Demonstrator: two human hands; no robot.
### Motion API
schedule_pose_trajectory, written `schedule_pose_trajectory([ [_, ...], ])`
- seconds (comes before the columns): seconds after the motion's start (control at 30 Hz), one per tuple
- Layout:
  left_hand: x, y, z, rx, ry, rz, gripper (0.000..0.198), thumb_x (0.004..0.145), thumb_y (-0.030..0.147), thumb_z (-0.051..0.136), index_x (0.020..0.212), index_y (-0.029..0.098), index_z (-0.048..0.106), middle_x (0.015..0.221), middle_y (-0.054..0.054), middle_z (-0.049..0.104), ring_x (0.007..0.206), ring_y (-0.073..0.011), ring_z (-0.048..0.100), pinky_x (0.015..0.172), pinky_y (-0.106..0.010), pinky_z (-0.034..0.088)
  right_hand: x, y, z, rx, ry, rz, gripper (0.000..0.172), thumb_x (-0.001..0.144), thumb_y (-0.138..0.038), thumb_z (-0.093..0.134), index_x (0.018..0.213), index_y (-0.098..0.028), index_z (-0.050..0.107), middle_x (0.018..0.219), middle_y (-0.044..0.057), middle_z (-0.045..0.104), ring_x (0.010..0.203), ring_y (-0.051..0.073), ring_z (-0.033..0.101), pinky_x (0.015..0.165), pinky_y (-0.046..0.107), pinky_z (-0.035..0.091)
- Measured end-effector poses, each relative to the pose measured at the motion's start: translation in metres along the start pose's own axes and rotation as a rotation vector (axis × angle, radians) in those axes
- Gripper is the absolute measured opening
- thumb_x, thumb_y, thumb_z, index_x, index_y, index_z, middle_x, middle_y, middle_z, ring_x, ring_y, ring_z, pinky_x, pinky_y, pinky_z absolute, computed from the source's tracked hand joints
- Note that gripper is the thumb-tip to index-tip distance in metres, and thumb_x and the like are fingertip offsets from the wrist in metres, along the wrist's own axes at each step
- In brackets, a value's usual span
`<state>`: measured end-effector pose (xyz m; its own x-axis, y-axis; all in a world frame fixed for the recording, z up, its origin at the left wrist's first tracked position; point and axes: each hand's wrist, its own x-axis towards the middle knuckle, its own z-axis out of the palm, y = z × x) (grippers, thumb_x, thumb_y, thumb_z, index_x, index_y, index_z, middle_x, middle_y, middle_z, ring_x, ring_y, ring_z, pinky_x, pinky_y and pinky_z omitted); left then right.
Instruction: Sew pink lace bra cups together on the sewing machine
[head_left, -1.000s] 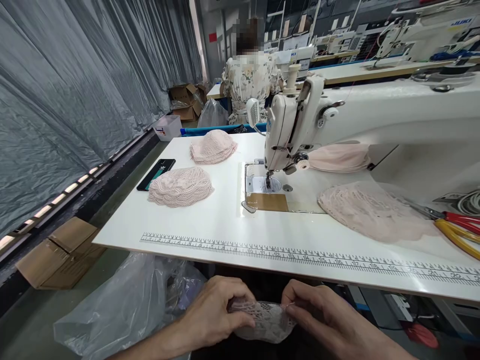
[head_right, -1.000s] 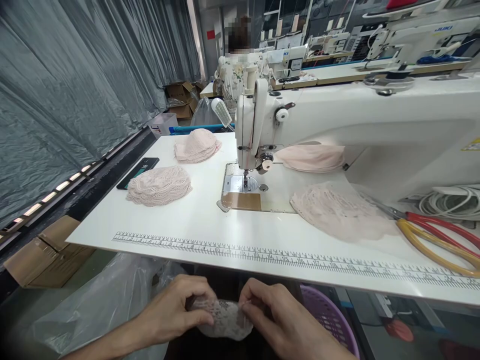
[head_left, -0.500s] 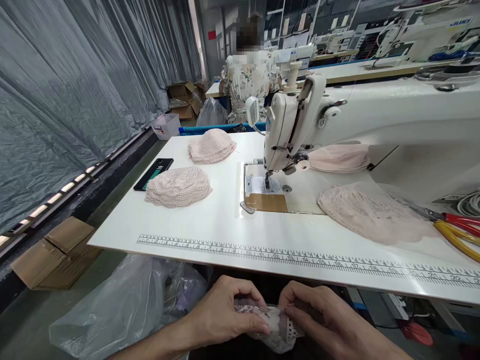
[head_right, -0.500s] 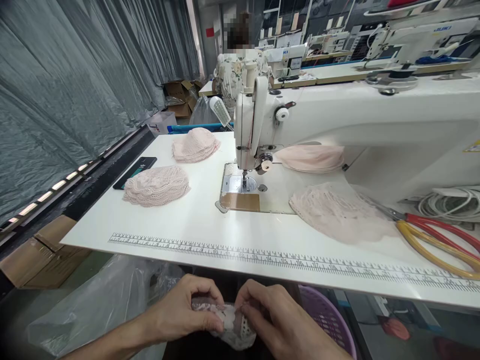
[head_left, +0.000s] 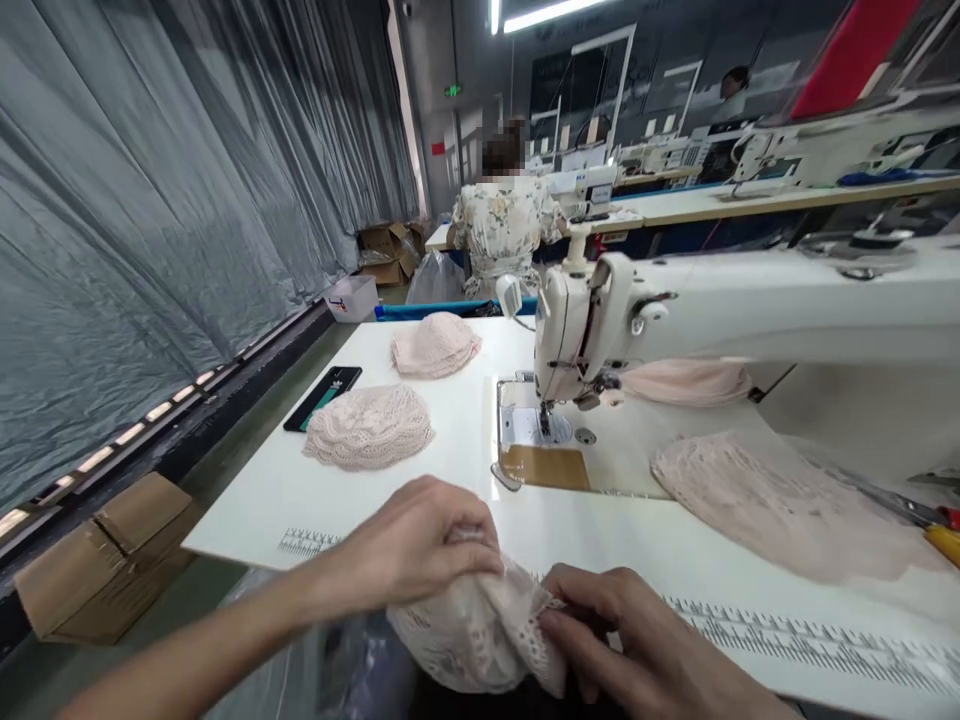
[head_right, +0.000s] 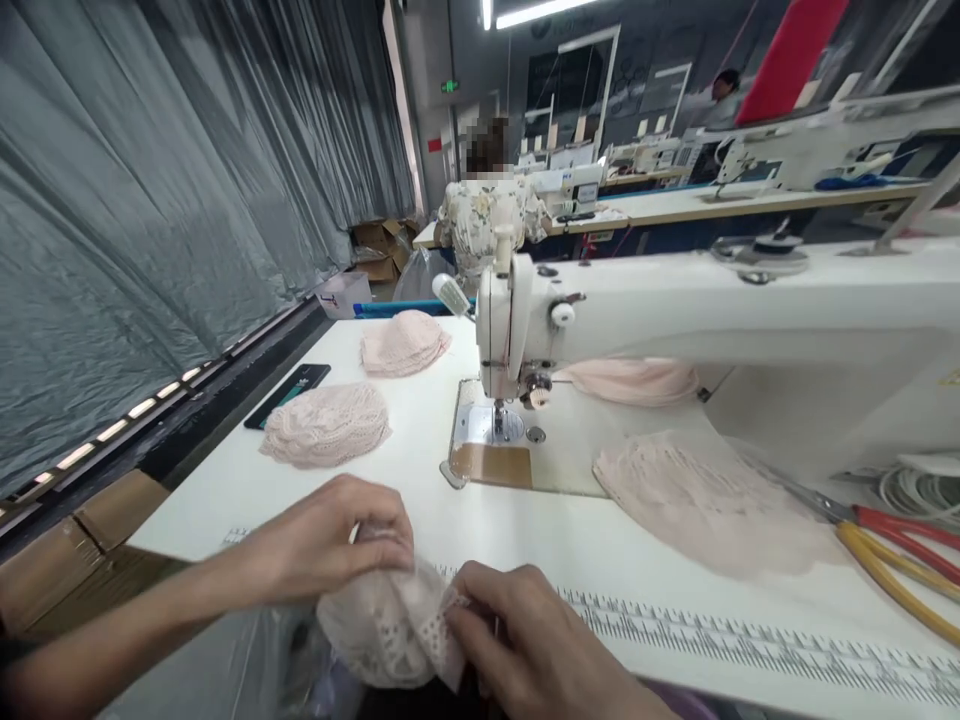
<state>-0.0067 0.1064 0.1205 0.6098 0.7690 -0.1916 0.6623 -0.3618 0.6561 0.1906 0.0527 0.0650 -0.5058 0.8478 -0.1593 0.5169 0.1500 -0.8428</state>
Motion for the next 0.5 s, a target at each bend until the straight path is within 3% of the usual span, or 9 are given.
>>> schedule_pose_trajectory([
  [0.1,0.051,0.000,-0.036,0.187,-0.132,0.016,0.017,0.074,0.032,0.066,0.072,0.015,0.066,0.058,0.004,0.058,0.057,-0.0097,0.050,0.050,-0.019,0.031,0.027,0.007,-0.014,-0.007,-0.052,-0.003,0.025,0.082,-0.015,0.032,0.070,-0.019,0.054,0.054,-0.004,0.053,0.047,0.010,0.055,0.047,0.018,0.041],
  [0.17,0.089,-0.003,-0.047,0.213,-0.216,0.010,0.013,0.071,0.027,0.069,0.070,0.014,0.066,0.058,0.004,0.055,0.057,-0.0093,0.049,0.049,-0.019,0.030,0.039,0.021,-0.029,-0.072,-0.002,0.008,0.022,0.075,-0.010,0.033,0.069,-0.019,0.052,0.059,-0.002,0.057,0.050,0.012,0.056,0.049,0.020,0.043],
  [0.27,0.134,-0.013,-0.044,0.205,-0.294,0.019,0.008,0.069,0.020,0.070,0.069,0.014,0.066,0.060,0.004,0.057,0.058,-0.0096,0.051,0.050,-0.018,0.033,0.042,0.045,-0.057,-0.245,0.194,-0.021,0.019,0.078,-0.012,0.033,0.078,-0.020,0.050,0.075,0.003,0.061,0.067,0.018,0.059,0.062,0.029,0.047],
  [0.33,0.153,-0.021,-0.037,0.201,-0.322,0.025,0.008,0.069,0.020,0.071,0.070,0.014,0.066,0.060,0.003,0.059,0.059,-0.0098,0.051,0.051,-0.018,0.032,0.039,0.056,-0.072,-0.380,0.285,-0.109,0.022,0.080,-0.013,0.031,0.088,-0.021,0.050,0.083,0.004,0.062,0.070,0.019,0.061,0.062,0.031,0.048],
  [0.5,0.173,-0.033,-0.027,0.204,-0.382,0.028,0.012,0.066,0.024,0.074,0.070,0.016,0.066,0.062,0.004,0.060,0.063,-0.0109,0.053,0.054,-0.019,0.034,0.044,0.058,-0.083,-0.566,0.276,-0.443,0.049,0.078,-0.002,0.027,0.118,-0.023,0.047,0.110,0.009,0.059,0.084,0.016,0.065,0.063,0.025,0.054],
])
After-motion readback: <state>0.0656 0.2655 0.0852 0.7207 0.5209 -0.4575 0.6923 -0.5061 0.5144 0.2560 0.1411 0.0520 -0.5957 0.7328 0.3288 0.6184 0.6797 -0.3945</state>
